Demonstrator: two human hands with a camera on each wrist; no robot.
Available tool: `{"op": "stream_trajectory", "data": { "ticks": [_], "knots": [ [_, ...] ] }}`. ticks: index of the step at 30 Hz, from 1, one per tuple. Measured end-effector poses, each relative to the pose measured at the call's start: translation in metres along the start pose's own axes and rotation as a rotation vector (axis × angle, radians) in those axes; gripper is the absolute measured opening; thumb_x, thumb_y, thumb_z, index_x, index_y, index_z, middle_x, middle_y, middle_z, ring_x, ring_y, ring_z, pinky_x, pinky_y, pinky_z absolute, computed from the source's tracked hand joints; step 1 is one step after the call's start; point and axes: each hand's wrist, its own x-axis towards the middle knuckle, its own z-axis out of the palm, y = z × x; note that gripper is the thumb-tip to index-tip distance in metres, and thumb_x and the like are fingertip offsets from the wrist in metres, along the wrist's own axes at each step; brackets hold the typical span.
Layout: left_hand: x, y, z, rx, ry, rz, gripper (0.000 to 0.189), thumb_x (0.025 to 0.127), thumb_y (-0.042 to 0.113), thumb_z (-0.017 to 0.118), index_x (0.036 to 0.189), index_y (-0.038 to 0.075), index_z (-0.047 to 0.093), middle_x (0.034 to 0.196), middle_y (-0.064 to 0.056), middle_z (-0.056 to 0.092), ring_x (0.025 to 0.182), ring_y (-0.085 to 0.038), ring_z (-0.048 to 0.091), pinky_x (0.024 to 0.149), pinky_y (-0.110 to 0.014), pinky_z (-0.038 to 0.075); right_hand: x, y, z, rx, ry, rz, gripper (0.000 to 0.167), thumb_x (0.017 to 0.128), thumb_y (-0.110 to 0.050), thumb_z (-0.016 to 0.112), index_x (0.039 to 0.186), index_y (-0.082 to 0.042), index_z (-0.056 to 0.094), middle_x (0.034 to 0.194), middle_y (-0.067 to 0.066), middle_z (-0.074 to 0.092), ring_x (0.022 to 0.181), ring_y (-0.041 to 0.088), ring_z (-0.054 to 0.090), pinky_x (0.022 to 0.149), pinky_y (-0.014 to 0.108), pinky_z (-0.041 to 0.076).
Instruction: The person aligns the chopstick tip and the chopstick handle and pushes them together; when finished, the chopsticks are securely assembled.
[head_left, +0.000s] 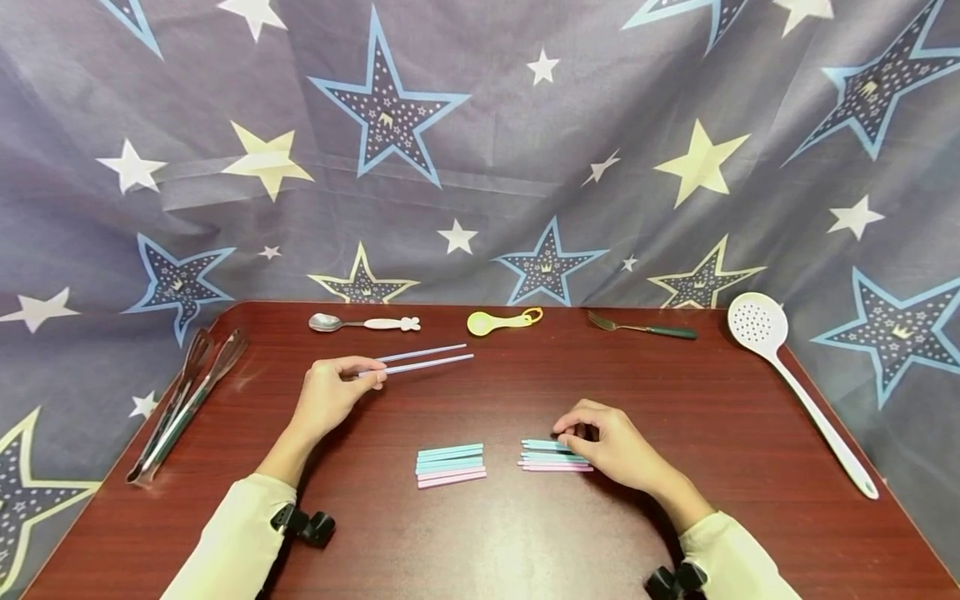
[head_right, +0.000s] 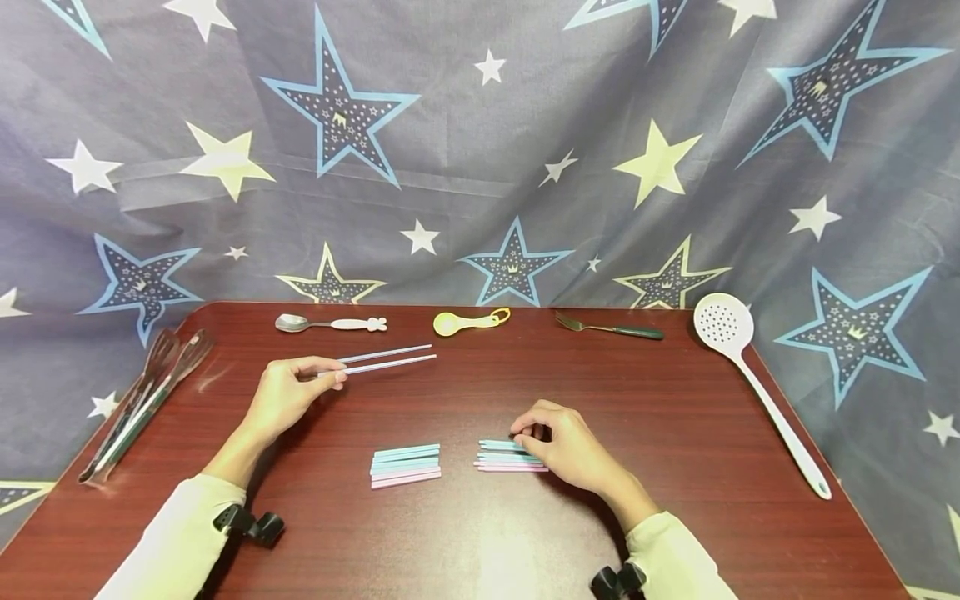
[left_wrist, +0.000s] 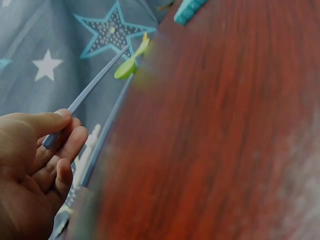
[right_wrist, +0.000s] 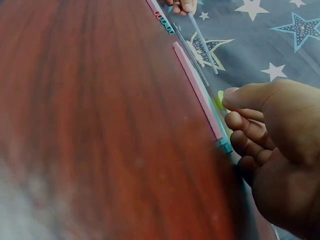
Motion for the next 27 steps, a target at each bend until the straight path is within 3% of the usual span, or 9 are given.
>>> {"op": "stream_trajectory", "data": {
  "ticks": [6, 9, 13, 17, 22, 27],
  "knots": [
    [0.007, -0.011, 0.004, 0.123, 0.067, -0.028, 0.011, 0.092, 0.018, 0.077, 0.101, 0.015, 0.083, 0.084, -0.003, 0.081, 0.075, 0.003, 0.070, 0.070, -0.012, 0.044, 0.000, 0.004, 0.001, -0.005, -0.009, -0.007, 0.014, 0.087, -0.003, 0.079, 0.095, -0.014, 0.077, 0.084, -0.009, 0.065, 0.077, 0.001, 0.056, 0.067, 0.022, 0.049],
    [0.008, -0.015, 0.005, 0.183, 0.111, -0.029, 0.011, 0.090, 0.020, 0.079, 0.100, 0.017, 0.084, 0.090, -0.003, 0.082, 0.083, -0.009, 0.073, 0.075, -0.019, 0.045, 0.000, 0.004, 0.002, -0.003, -0.015, -0.014, 0.013, 0.087, -0.003, 0.079, 0.094, -0.013, 0.077, 0.085, -0.009, 0.066, 0.077, 0.001, 0.056, 0.068, 0.023, 0.050],
    [0.010, -0.018, 0.006, 0.220, 0.138, -0.004, 0.012, 0.088, 0.023, 0.082, 0.099, 0.019, 0.084, 0.101, -0.006, 0.081, 0.100, -0.028, 0.074, 0.087, -0.038, 0.049, -0.001, 0.005, 0.002, 0.000, -0.021, -0.017, 0.013, 0.087, -0.003, 0.080, 0.093, -0.014, 0.078, 0.085, -0.009, 0.065, 0.077, 0.001, 0.056, 0.068, 0.023, 0.051],
    [0.012, -0.021, 0.008, 0.215, 0.157, 0.045, 0.010, 0.087, 0.020, 0.083, 0.096, 0.016, 0.084, 0.104, -0.009, 0.080, 0.108, -0.034, 0.072, 0.097, -0.050, 0.046, -0.002, 0.005, 0.002, 0.001, -0.028, -0.018, 0.014, 0.087, -0.003, 0.080, 0.092, -0.016, 0.079, 0.084, -0.009, 0.065, 0.077, 0.003, 0.056, 0.068, 0.023, 0.050],
    [0.014, -0.026, 0.010, 0.224, 0.183, 0.120, 0.008, 0.084, 0.013, 0.085, 0.092, 0.012, 0.084, 0.098, -0.011, 0.078, 0.099, -0.034, 0.071, 0.093, -0.052, 0.045, -0.003, 0.005, 0.003, -0.001, -0.031, -0.015, 0.014, 0.086, -0.003, 0.080, 0.090, -0.017, 0.079, 0.083, -0.010, 0.064, 0.077, 0.005, 0.057, 0.068, 0.023, 0.050],
    [0.016, -0.029, 0.013, 0.233, 0.169, 0.147, 0.010, 0.082, 0.010, 0.086, 0.091, 0.012, 0.084, 0.094, -0.013, 0.076, 0.096, -0.039, 0.065, 0.088, -0.054, 0.043, -0.004, 0.005, 0.002, -0.015, -0.025, -0.006, 0.014, 0.086, -0.004, 0.081, 0.089, -0.018, 0.078, 0.083, -0.011, 0.062, 0.077, 0.004, 0.056, 0.068, 0.022, 0.049]
  ]
}}
